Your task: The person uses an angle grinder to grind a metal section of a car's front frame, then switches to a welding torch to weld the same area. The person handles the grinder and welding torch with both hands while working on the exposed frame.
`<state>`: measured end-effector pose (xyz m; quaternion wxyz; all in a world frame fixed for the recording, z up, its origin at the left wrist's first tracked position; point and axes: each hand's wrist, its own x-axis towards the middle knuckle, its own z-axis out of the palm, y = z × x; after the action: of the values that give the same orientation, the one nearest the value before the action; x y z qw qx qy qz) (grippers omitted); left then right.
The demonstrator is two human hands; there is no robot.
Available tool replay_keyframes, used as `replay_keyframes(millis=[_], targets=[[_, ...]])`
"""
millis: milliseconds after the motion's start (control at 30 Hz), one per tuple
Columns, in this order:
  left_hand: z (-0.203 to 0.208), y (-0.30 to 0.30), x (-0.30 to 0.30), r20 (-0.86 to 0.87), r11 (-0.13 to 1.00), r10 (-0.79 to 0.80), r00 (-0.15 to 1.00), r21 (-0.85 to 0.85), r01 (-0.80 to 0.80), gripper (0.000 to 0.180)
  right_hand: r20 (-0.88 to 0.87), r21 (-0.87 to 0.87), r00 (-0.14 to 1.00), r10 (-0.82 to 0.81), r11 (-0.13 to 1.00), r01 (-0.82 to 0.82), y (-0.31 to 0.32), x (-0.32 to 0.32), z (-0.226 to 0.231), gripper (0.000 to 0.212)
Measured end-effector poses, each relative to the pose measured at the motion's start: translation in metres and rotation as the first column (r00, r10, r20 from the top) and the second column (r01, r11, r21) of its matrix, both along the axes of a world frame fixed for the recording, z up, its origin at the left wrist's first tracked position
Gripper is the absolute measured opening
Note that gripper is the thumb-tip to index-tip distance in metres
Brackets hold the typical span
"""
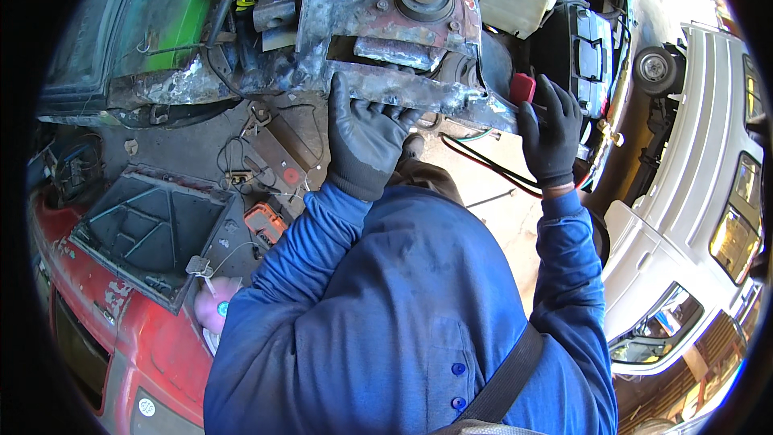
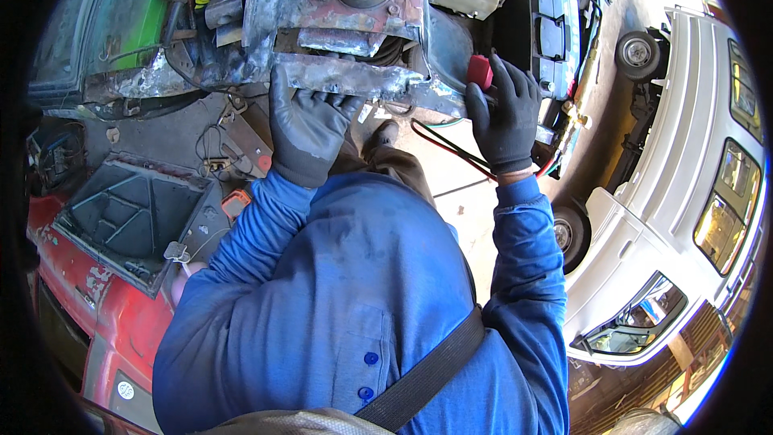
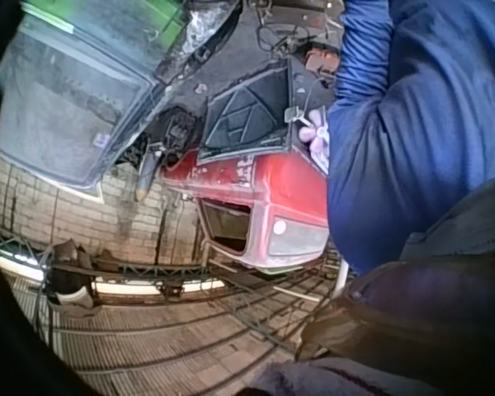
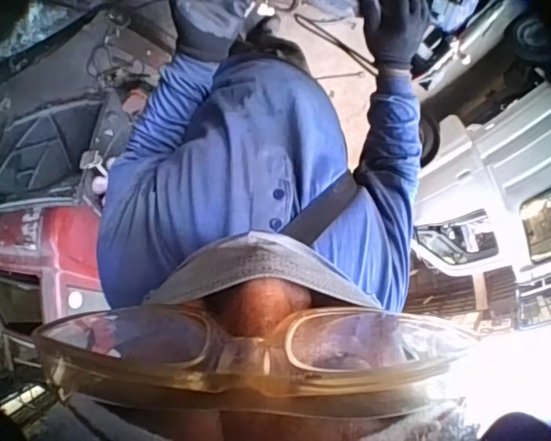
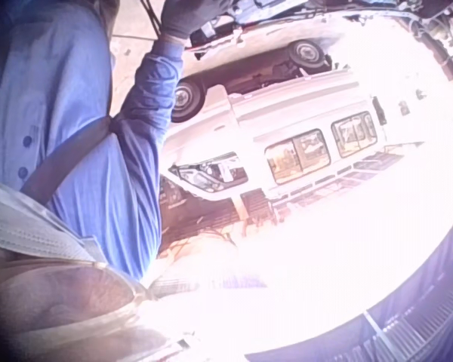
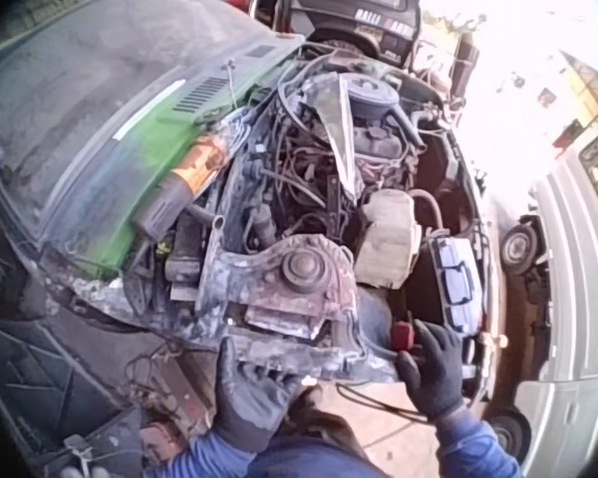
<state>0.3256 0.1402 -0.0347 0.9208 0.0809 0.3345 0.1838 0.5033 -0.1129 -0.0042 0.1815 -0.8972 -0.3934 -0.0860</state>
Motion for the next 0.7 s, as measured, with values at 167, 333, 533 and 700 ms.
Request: replay_keyframes(millis=[167,333,533,700], targets=[[0.001,0.006,0.006,0.062,1.000,0.024,0.998,-0.006,-0.024,0.078,0.019,-0.003,1.000,0.000,1.000,0.000,0.001,0.000,0.000,0.058],[-0.012,0.008,0.004,0.123,1.000,0.015,0.992,-0.011,-0.014,0.077,0.001,-0.019,1.000,-0.009,1.000,0.009,-0.001,0.001,-0.001,0.058],[-0.021,0.005,-0.004,0.047,0.996,-0.006,0.999,-0.086,0.010,0.073,-0.025,-0.041,1.000,-0.006,0.999,0.005,-0.001,0.002,0.000,0.058],[-0.009,0.005,-0.003,0.056,0.993,-0.074,0.996,-0.085,0.078,0.071,-0.029,-0.043,0.999,-0.015,0.999,0.014,0.001,0.001,0.003,0.059]])
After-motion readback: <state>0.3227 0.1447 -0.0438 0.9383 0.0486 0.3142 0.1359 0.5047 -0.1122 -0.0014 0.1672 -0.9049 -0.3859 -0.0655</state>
